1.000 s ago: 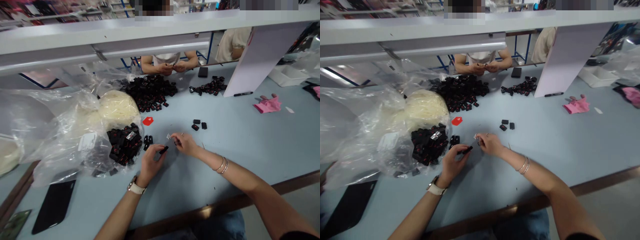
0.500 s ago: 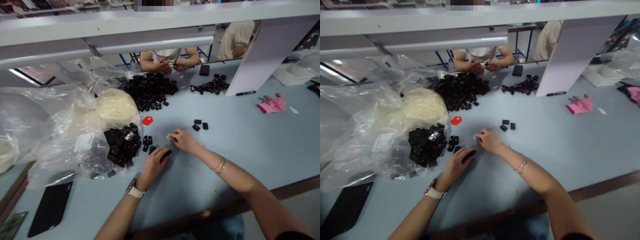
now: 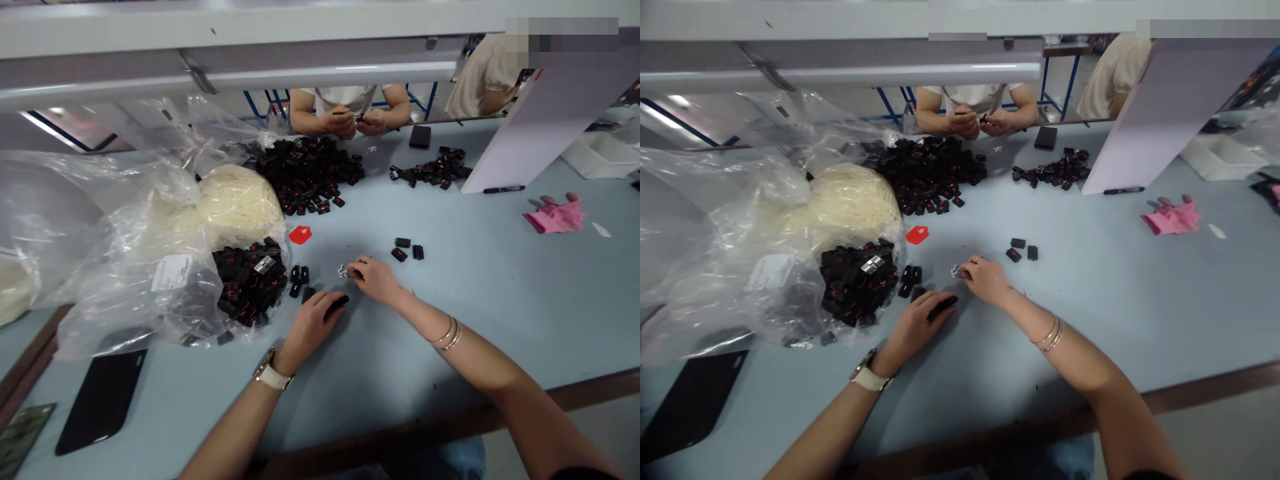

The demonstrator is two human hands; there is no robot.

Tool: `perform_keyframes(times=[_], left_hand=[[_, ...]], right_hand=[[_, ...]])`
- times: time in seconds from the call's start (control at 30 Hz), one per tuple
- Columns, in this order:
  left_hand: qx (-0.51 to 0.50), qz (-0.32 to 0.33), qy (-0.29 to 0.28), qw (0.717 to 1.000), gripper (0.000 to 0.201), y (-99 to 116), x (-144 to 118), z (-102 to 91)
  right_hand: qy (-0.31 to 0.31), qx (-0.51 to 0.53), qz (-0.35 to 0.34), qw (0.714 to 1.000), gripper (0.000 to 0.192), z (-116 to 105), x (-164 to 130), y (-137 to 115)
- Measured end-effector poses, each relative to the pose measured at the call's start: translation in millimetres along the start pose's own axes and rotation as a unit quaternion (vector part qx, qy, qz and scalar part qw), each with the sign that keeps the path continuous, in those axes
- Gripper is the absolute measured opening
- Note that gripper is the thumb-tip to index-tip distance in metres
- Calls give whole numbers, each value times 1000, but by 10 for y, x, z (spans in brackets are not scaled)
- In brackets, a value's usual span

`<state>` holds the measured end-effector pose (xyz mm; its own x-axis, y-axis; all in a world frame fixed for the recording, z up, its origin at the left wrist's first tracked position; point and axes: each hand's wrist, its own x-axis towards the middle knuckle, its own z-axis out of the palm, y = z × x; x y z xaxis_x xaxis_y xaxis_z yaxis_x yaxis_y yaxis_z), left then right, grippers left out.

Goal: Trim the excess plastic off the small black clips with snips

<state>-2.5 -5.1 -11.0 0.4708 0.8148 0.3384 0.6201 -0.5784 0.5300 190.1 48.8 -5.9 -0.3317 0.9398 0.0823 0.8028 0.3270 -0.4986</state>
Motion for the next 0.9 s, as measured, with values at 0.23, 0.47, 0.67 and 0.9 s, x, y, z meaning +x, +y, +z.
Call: perform_keyframes(times=[0.23, 0.47, 0.67, 0.9], left_hand=[[-6, 7, 15, 1000, 18, 0, 4, 8], [-4, 6, 8, 1000, 19, -2, 1, 0], [-1, 15, 18, 1000, 18, -16, -6, 18], [3, 10, 11, 1000, 19, -3, 3, 11]], right_hand=[[-9, -23, -16, 1000, 21, 9, 9, -24], [-31, -19, -22, 999, 21, -13, 21, -49], [-30, 4, -16, 999, 22, -37, 5, 12], [32, 129, 51, 990, 32, -100, -11, 94]])
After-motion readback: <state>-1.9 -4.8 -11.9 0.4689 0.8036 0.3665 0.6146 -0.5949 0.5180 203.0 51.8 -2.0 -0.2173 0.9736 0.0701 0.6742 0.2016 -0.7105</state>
